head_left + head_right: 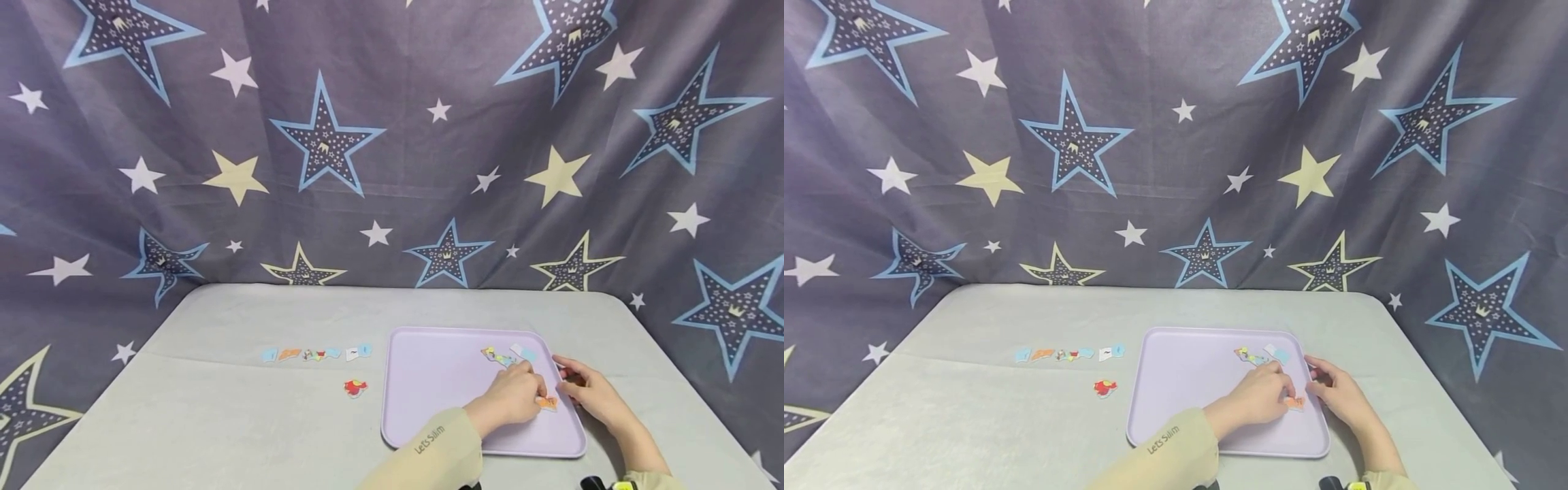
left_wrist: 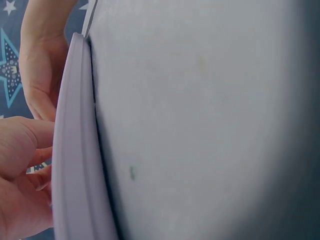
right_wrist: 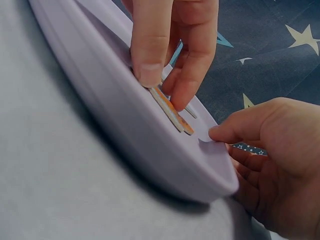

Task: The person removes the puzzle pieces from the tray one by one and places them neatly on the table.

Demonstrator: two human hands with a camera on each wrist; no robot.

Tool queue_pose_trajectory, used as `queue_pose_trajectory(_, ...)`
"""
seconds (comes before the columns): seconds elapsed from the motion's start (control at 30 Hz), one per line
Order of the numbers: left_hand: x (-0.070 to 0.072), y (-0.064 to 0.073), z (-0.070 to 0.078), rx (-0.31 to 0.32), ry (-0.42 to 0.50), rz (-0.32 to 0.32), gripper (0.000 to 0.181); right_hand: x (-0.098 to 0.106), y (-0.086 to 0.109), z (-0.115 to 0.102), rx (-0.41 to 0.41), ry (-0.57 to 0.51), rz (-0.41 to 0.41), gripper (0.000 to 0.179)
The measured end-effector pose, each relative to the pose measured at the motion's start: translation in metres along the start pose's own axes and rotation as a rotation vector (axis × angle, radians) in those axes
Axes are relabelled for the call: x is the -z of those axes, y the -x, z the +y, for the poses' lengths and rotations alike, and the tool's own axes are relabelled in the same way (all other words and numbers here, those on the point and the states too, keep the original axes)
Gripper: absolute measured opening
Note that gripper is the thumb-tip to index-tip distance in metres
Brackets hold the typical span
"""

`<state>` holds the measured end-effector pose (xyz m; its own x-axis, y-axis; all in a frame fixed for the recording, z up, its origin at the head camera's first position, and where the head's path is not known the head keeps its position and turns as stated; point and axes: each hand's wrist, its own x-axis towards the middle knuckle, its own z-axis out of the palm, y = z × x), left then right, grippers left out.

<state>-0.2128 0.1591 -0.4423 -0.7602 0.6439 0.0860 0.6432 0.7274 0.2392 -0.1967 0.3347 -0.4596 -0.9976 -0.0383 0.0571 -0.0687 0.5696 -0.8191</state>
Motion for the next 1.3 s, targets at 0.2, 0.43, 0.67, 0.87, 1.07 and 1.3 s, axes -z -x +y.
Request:
queue_pose_trajectory(0.2,0.002,0.002,-0.002,-0.021,-0.018,-0.007,0.019,0.0,0.0,0.0,-0.008,-0.006,-0.003,0.05)
queue_pose_trajectory(0.43,0.005,0.003,0.001,-0.13,-0.142,-0.012,0.018,-0.001,-0.001,0.003,0.0,0.0,0.001,0.05)
queue_pose_trajectory(0.67,0.005,0.003,-0.001,-0.145,-0.135,-0.029,0.023,-0.001,-0.002,0.004,-0.001,-0.005,-0.011,0.051)
queue_pose_trajectory(0.87,0.011,0.006,-0.002,-0.162,-0.13,-0.05,0.016,0.001,-0.001,0.002,0.006,-0.013,-0.005,0.05)
queue_pose_trajectory(1.07,0.011,0.01,-0.001,-0.231,-0.176,-0.092,0.021,0.001,0.0,0.001,0.009,0.002,0.002,0.049)
queue_pose_trajectory(1.3,0.009,0.009,-0.004,-0.121,-0.075,-0.097,0.038,0.0,-0.001,0.0,-0.003,0.016,0.004,0.05)
